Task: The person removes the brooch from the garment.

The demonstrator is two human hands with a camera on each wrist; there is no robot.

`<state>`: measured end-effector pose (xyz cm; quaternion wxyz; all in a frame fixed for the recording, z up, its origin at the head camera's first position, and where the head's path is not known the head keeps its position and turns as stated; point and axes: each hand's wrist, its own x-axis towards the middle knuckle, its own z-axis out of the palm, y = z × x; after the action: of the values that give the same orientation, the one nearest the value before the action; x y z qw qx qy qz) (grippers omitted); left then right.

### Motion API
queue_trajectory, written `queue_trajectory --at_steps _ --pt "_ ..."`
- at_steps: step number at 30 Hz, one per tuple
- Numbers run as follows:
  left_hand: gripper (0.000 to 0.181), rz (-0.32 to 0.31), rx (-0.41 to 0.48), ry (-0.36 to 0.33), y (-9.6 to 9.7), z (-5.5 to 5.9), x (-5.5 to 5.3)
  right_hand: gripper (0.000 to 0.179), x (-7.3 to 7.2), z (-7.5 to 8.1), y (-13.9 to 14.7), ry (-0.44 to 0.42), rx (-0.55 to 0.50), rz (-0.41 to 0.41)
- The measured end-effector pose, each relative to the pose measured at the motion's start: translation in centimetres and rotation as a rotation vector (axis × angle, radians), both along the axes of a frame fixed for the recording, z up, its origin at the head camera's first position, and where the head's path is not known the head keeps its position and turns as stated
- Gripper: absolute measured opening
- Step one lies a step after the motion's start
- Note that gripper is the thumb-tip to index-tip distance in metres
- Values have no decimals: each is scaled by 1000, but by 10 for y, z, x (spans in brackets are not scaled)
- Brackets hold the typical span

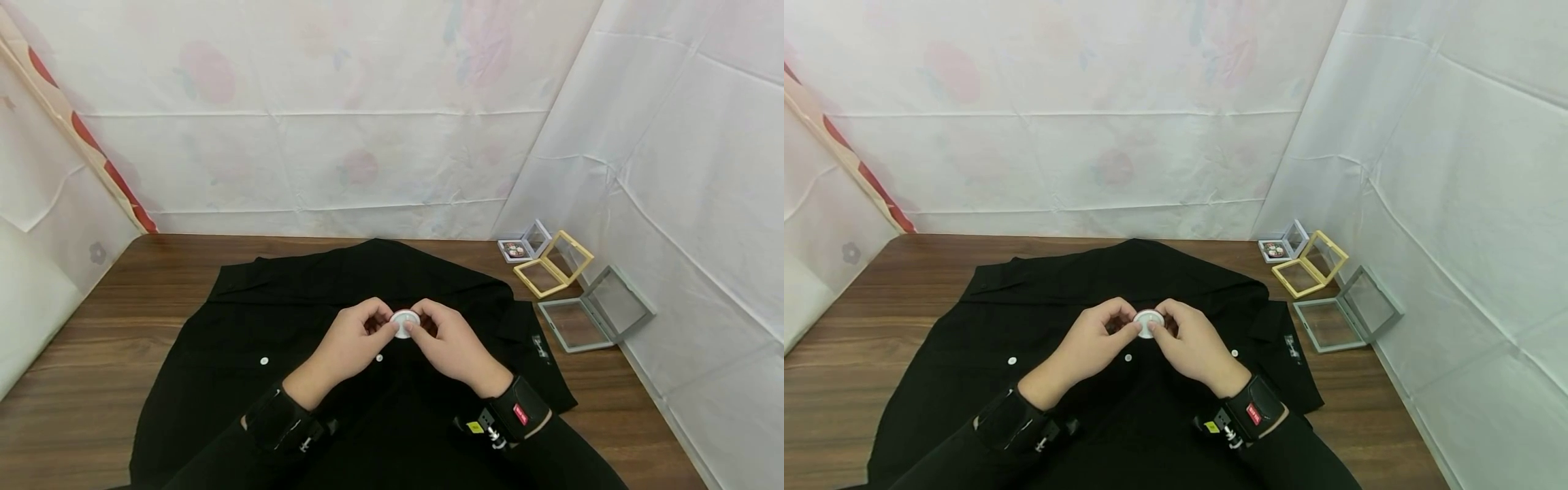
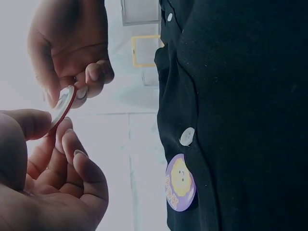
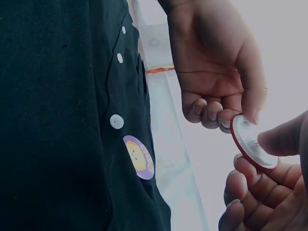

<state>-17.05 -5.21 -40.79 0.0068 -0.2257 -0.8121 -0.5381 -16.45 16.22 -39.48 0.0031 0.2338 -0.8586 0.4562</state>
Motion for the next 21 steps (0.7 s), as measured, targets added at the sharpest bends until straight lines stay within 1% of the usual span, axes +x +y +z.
queue_trajectory --at_steps 5,12,16,21 --pt "8 9 -6 -1 -1 1 1 8 0 -1 -1 24 13 -5" --pt "9 10 -9 -7 0 1 1 7 1 -2 -4 127 88 -36" --pt "9 4 -11 -9 0 0 1 7 1 -3 -5 144 108 -48" --pt "9 -4 -20 -24 -1 1 1 9 3 -4 -6 175 173 -62"
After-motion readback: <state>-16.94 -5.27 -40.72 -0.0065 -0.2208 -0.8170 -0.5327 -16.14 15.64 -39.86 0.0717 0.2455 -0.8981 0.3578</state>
